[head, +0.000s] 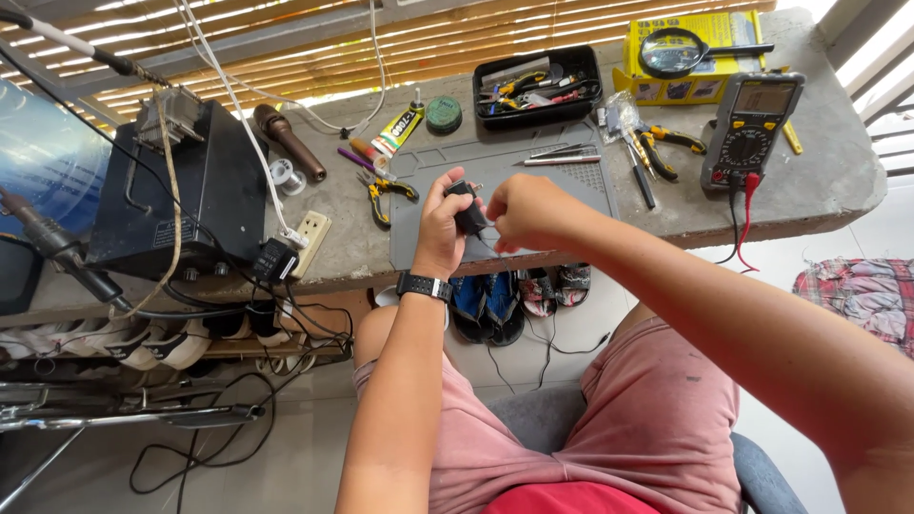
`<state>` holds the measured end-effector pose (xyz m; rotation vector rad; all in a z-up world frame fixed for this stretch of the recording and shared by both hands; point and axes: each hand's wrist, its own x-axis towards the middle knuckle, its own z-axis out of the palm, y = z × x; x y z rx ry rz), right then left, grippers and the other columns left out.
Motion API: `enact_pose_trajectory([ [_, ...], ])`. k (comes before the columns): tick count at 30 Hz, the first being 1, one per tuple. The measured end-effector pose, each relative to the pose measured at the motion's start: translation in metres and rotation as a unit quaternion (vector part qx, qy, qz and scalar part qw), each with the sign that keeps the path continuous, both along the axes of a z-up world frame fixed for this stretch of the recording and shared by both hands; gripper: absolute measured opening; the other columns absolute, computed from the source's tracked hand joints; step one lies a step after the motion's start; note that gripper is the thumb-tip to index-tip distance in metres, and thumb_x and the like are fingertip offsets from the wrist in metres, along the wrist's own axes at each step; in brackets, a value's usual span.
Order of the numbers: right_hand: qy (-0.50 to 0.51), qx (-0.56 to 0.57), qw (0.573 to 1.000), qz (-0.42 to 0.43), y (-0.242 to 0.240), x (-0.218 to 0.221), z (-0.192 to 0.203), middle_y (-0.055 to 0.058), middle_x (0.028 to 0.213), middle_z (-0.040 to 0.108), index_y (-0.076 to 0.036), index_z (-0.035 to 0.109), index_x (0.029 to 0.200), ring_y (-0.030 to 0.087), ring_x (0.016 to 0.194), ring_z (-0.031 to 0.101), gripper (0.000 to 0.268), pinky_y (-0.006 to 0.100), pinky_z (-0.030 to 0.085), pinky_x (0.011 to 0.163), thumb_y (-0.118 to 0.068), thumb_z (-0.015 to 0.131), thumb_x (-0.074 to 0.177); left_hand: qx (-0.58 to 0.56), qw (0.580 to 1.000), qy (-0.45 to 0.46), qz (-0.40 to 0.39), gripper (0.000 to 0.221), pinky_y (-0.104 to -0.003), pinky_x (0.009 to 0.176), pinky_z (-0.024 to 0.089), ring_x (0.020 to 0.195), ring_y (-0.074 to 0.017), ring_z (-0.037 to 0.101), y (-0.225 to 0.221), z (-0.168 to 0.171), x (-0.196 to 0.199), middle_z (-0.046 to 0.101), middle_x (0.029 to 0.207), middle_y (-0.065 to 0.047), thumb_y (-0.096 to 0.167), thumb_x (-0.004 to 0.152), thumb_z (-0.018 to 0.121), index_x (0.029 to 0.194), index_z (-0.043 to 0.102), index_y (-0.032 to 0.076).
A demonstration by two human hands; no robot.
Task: Using a thin metal prying tool to carefully separate the two halves of a plastic power adapter casing.
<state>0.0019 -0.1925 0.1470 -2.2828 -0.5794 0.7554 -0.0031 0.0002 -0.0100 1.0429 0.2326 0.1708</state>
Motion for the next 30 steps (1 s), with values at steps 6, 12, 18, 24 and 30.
enact_pose_trajectory([
  [6,0.076,0.087,0.990,-0.078,-0.003,0.001,-0.042,0.020,0.093,0.089,0.010,0.082,0.129,0.024,0.076,0.088,0.035,0.036,0.067,0.071,-0.009,0.066,0.104,0.011,0.997,-0.074,0.011,0.053,-0.046,0.123,0.059,0.133,-0.0286,0.073,0.006,-0.033,-0.007,0.068,0.149,-0.017,0.010,0.114,0.077,0.162,0.057,0.008],
  [12,0.150,0.134,0.970,-0.134,-0.008,-0.020,-0.044,0.022,0.091,0.082,0.004,0.080,0.138,0.019,0.070,0.068,0.038,0.024,0.047,0.055,-0.010,0.064,0.106,0.057,0.993,-0.101,-0.016,0.041,-0.040,0.122,0.062,0.130,-0.0240,0.077,0.011,-0.026,-0.023,0.066,0.154,-0.011,0.020,0.123,0.066,0.163,0.057,0.015],
  [18,0.164,0.119,0.970,-0.132,-0.005,-0.026,-0.051,0.014,0.072,0.069,-0.008,0.080,0.145,0.012,0.052,0.047,0.044,0.022,0.030,0.044,-0.008,0.056,0.108,0.131,0.982,-0.127,-0.043,0.035,-0.038,0.109,0.069,0.117,-0.0181,0.078,0.015,-0.026,-0.027,0.069,0.142,-0.009,0.020,0.123,0.067,0.157,0.061,0.014],
  [24,0.098,0.048,0.990,-0.085,-0.010,-0.030,-0.042,0.011,0.068,0.066,-0.013,0.084,0.145,0.011,0.056,0.041,0.051,0.023,0.030,0.046,-0.010,0.053,0.105,0.157,0.975,-0.150,-0.044,0.033,-0.038,0.107,0.069,0.114,-0.0160,0.077,0.014,-0.033,-0.023,0.069,0.140,-0.008,0.021,0.122,0.069,0.154,0.063,0.014],
  [30,0.046,0.025,0.994,-0.093,-0.008,-0.022,-0.077,0.011,0.074,0.077,-0.027,0.089,0.140,0.020,0.074,0.072,0.050,0.033,0.058,0.067,-0.018,0.059,0.101,0.132,0.981,-0.141,-0.038,0.034,-0.038,0.110,0.068,0.115,-0.0154,0.076,0.014,-0.030,-0.025,0.068,0.141,-0.008,0.021,0.123,0.066,0.155,0.061,0.013],
])
